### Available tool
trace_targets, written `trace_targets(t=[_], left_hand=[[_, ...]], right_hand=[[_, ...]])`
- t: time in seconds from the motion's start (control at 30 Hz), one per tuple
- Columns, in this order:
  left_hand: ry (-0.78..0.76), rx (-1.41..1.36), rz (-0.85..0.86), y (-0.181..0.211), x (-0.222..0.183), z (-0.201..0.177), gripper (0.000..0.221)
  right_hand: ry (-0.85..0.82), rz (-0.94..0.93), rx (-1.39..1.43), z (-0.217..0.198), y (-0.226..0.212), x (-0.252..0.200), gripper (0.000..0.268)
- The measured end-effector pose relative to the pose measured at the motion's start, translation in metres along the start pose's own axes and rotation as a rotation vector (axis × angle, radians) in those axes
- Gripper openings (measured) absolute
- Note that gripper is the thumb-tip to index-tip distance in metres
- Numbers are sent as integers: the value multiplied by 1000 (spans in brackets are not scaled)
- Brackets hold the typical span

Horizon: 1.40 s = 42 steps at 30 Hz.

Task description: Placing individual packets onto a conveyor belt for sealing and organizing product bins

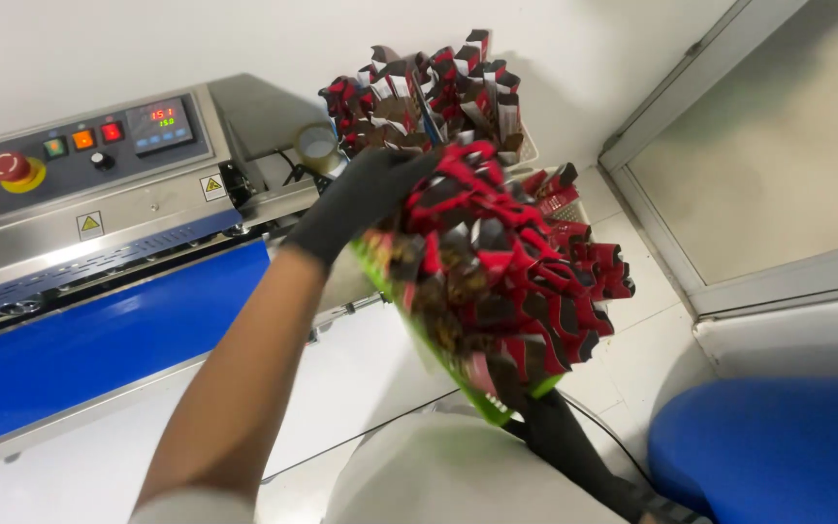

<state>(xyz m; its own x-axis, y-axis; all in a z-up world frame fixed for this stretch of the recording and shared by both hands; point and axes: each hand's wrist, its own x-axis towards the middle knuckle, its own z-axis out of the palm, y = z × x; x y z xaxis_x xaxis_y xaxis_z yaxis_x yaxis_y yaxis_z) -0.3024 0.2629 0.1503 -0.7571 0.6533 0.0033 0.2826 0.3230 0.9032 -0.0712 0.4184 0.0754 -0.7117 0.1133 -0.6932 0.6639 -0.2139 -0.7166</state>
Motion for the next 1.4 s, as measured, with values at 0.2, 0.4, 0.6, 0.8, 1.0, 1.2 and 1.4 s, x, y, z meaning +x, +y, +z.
trace_targets(t=[0.2,0.4,0.6,0.8,1.0,1.2,1.4], left_hand=[[-23,13,-230,-71,110,37,60],[-171,-67,-146,-145,139,53,57],[-231,-210,-341,-186,132,56,49],[-469,145,-296,-190,116,54,63],[-127,-140,-158,-142,42,31,53],[235,-404,-457,-156,-76,66,36],[266,-377,-609,-191,-162,106,32]], right_hand=[[64,23,150,8,9,40,37],[158,59,279,-50,71,158,39],[271,105,420,58,20,79,42],[342,142,510,71,32,87,45],[423,159,601,53,60,85,48],[480,169,662,22,103,92,51],[406,240,632,-35,180,128,47]])
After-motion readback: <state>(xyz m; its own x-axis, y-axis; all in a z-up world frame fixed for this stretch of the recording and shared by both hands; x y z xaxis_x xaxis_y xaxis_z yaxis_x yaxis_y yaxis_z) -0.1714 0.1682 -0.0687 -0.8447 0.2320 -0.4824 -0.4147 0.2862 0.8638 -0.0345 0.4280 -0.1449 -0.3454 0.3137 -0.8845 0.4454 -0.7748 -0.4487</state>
